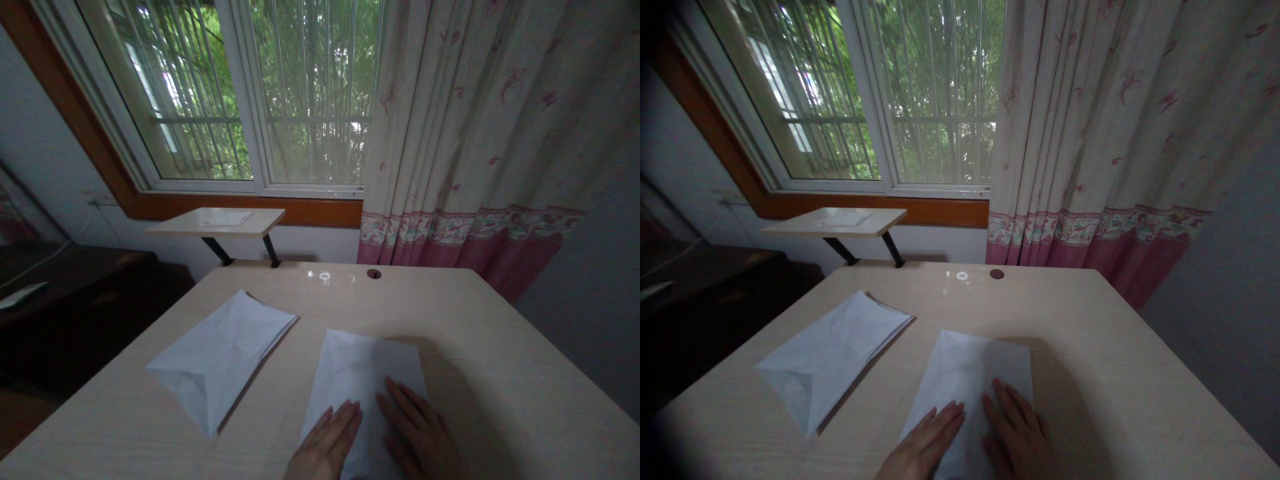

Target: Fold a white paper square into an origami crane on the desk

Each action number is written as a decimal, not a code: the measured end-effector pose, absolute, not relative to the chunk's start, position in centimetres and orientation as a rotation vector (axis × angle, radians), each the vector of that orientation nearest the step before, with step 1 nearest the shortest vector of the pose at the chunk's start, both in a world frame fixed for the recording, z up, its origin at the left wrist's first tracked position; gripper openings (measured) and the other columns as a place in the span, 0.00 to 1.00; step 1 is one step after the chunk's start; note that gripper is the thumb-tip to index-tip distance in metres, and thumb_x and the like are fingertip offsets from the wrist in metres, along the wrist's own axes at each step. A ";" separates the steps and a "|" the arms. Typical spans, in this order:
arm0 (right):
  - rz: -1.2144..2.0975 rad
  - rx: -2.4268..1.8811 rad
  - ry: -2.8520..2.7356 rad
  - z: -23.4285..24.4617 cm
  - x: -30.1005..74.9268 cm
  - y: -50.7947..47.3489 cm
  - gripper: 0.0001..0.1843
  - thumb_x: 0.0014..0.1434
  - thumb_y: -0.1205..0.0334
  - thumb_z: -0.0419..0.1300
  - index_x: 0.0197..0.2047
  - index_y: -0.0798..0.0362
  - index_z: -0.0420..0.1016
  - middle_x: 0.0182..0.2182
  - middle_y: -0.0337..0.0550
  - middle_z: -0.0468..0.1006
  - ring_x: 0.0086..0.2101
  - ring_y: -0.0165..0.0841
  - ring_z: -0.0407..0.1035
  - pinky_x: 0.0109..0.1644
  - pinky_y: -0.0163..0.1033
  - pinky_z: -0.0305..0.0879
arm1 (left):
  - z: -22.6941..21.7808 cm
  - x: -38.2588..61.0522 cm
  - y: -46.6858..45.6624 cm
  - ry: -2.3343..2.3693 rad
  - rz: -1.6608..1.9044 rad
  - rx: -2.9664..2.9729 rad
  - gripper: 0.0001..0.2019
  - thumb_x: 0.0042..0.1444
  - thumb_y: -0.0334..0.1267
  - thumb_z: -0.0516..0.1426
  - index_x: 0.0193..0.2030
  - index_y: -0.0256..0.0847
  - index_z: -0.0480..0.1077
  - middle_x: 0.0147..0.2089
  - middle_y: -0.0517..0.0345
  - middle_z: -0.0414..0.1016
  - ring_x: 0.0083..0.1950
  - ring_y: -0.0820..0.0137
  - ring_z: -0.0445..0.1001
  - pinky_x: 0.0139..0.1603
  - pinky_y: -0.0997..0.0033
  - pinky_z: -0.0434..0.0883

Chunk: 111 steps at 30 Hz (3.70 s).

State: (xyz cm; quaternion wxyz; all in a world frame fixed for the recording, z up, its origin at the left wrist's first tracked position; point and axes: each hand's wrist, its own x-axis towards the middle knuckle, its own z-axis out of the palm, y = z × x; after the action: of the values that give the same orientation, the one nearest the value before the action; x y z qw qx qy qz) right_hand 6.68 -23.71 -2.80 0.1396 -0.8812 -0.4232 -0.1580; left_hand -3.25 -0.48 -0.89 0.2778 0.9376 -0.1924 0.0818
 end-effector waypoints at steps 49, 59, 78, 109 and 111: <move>-0.176 -2.305 -1.288 -0.8 7.3 -25.8 0.20 0.68 0.48 0.45 0.60 0.40 0.64 0.55 0.38 0.69 0.53 0.37 0.67 0.51 0.42 0.70 | 1.6 -2.9 0.8 -0.527 0.462 2.517 0.15 0.68 0.41 0.47 0.39 0.43 0.73 0.45 0.60 0.80 0.51 0.69 0.76 0.58 0.65 0.68; -0.159 -2.081 -1.253 -1.5 7.9 -27.2 0.27 0.64 0.38 0.42 0.59 0.38 0.66 0.52 0.40 0.73 0.51 0.40 0.69 0.51 0.48 0.70 | 1.9 -3.2 0.2 -0.225 0.418 2.338 0.19 0.68 0.47 0.45 0.41 0.45 0.75 0.38 0.60 0.81 0.39 0.72 0.80 0.44 0.80 0.74; -0.315 -2.303 -0.655 -1.3 7.4 -25.9 0.28 0.60 0.36 0.47 0.26 0.44 0.79 0.27 0.42 0.81 0.28 0.37 0.76 0.32 0.38 0.74 | 1.7 -3.1 0.2 0.193 0.596 2.482 0.20 0.68 0.48 0.43 0.32 0.45 0.69 0.27 0.62 0.76 0.29 0.71 0.77 0.28 0.79 0.68; -0.656 -2.455 -0.857 -2.1 8.4 -25.4 0.20 0.67 0.50 0.45 0.49 0.46 0.74 0.41 0.43 0.80 0.40 0.40 0.75 0.41 0.44 0.72 | 1.1 -1.7 -2.1 -0.322 0.918 2.871 0.15 0.65 0.37 0.50 0.56 0.45 0.68 0.55 0.54 0.73 0.53 0.64 0.72 0.50 0.65 0.70; -0.737 -2.465 -0.890 -1.7 8.2 -25.0 0.21 0.68 0.50 0.43 0.48 0.47 0.75 0.42 0.44 0.79 0.40 0.40 0.74 0.41 0.44 0.71 | 0.9 -1.7 -2.1 -0.319 0.902 2.898 0.15 0.65 0.38 0.50 0.56 0.46 0.68 0.56 0.54 0.73 0.52 0.64 0.72 0.50 0.65 0.70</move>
State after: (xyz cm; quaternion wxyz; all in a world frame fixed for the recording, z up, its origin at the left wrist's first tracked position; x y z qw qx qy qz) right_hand 8.19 -24.97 -1.67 0.2080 -0.8857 -0.3197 -0.2648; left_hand -1.68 -2.09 0.92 0.0450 0.9486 -0.1046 0.2953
